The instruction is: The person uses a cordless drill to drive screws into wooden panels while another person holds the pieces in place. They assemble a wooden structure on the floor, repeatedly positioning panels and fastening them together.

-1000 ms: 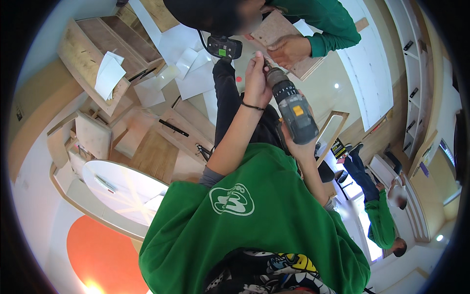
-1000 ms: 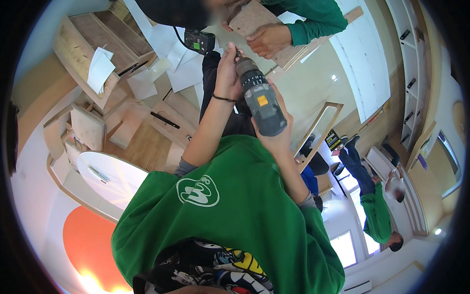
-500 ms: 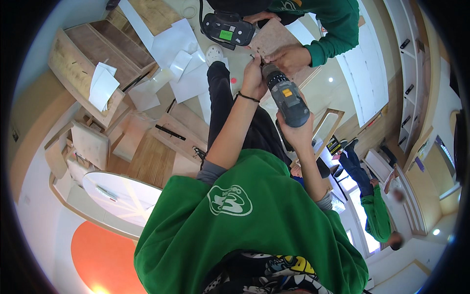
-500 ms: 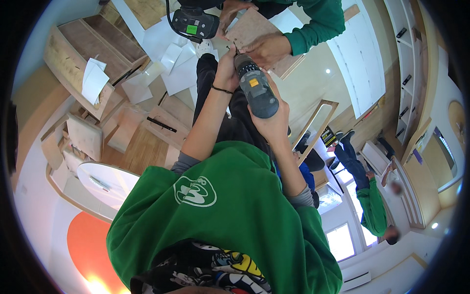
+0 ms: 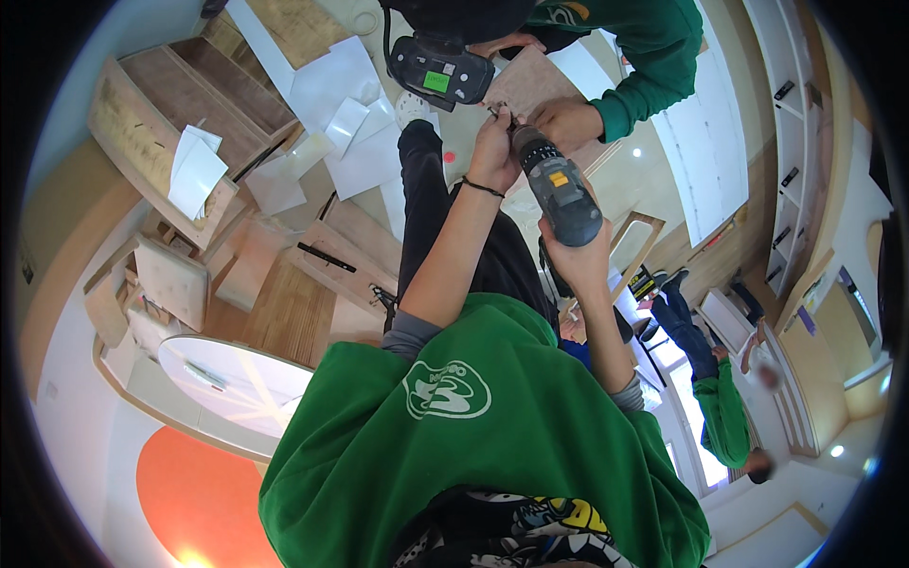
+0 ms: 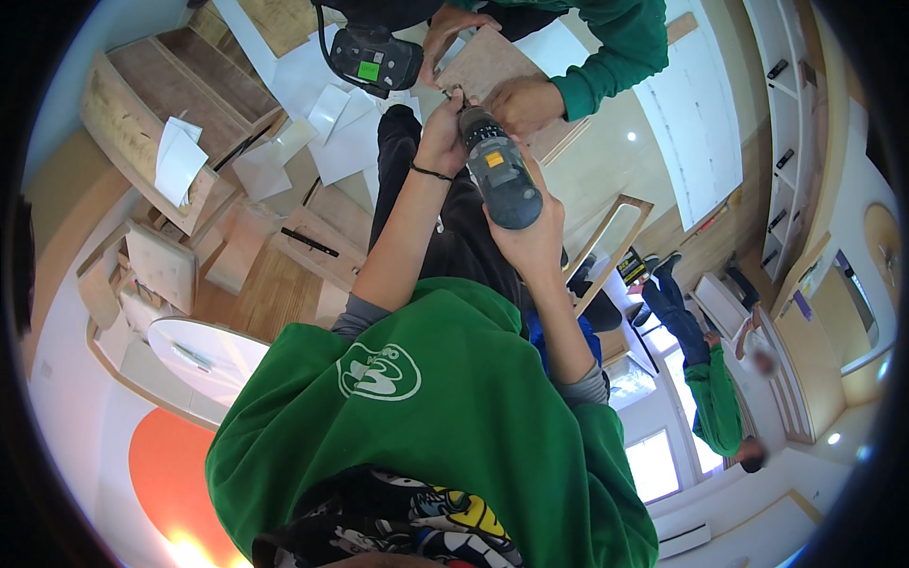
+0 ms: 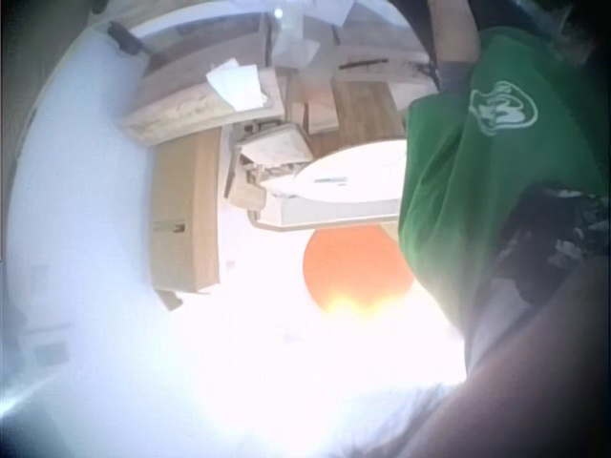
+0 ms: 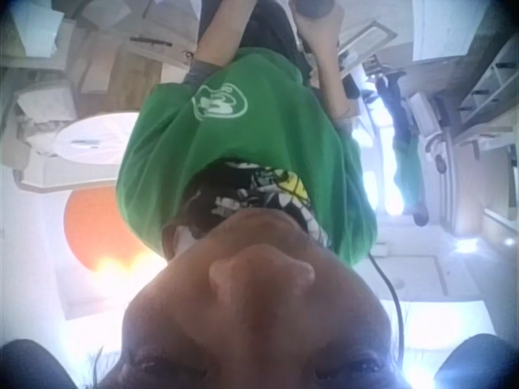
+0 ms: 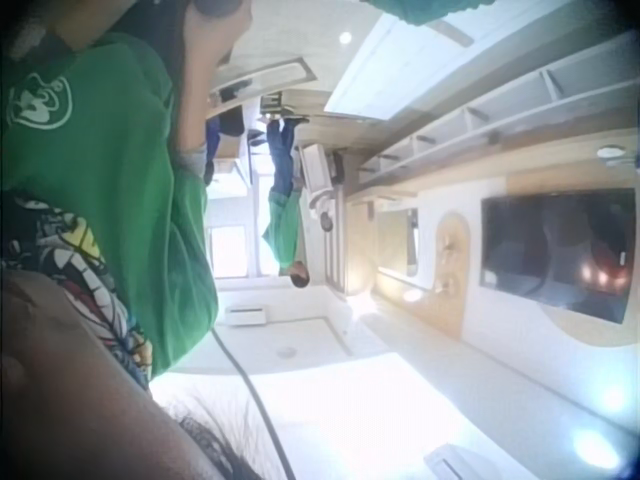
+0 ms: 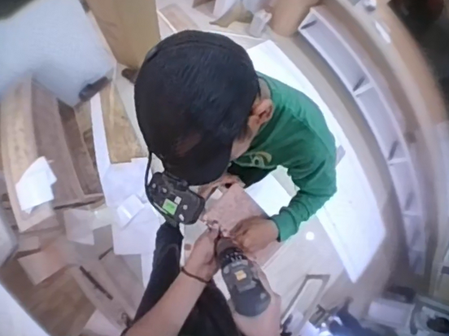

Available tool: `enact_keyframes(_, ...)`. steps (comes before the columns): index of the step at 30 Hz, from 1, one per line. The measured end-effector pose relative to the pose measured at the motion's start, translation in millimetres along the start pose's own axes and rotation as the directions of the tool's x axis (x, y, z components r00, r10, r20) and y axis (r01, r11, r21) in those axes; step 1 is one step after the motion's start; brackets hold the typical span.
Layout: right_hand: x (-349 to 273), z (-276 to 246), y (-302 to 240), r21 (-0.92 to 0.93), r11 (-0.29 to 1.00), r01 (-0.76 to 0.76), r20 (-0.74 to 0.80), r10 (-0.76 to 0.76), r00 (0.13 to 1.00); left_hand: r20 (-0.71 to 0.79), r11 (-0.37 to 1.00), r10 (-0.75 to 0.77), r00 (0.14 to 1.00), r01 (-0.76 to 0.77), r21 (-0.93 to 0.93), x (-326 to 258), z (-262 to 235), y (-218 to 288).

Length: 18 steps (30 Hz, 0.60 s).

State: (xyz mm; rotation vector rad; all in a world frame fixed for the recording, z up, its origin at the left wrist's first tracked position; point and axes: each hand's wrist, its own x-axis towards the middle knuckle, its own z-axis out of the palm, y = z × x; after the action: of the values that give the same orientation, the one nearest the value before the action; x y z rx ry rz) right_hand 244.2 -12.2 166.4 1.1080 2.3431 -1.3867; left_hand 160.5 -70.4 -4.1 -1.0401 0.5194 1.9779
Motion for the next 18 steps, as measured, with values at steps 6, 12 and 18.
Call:
enact_keyframes(6,4.2,-3.7,-2.9,-0.019,1.0,-0.01,0.011,0.01,1.0,-0.089,1.0,0.01,0.996,-0.012,-0.012,-12.1,11.3,-2.2)
enact_keyframes(12,8.5,-2.6,-6.2,-0.05,0.998,0.025,-0.018,-0.026,1.0,-0.058,0.998,0.012,0.998,-0.015,-0.053,-9.2,12.0,-0.3)
enact_keyframes(18,19.9,-8.6,-19.2,-0.115,0.993,0.026,0.016,-0.025,1.0,-0.06,0.988,-0.013,0.998,0.004,-0.156,2.6,7.7,-3.1)
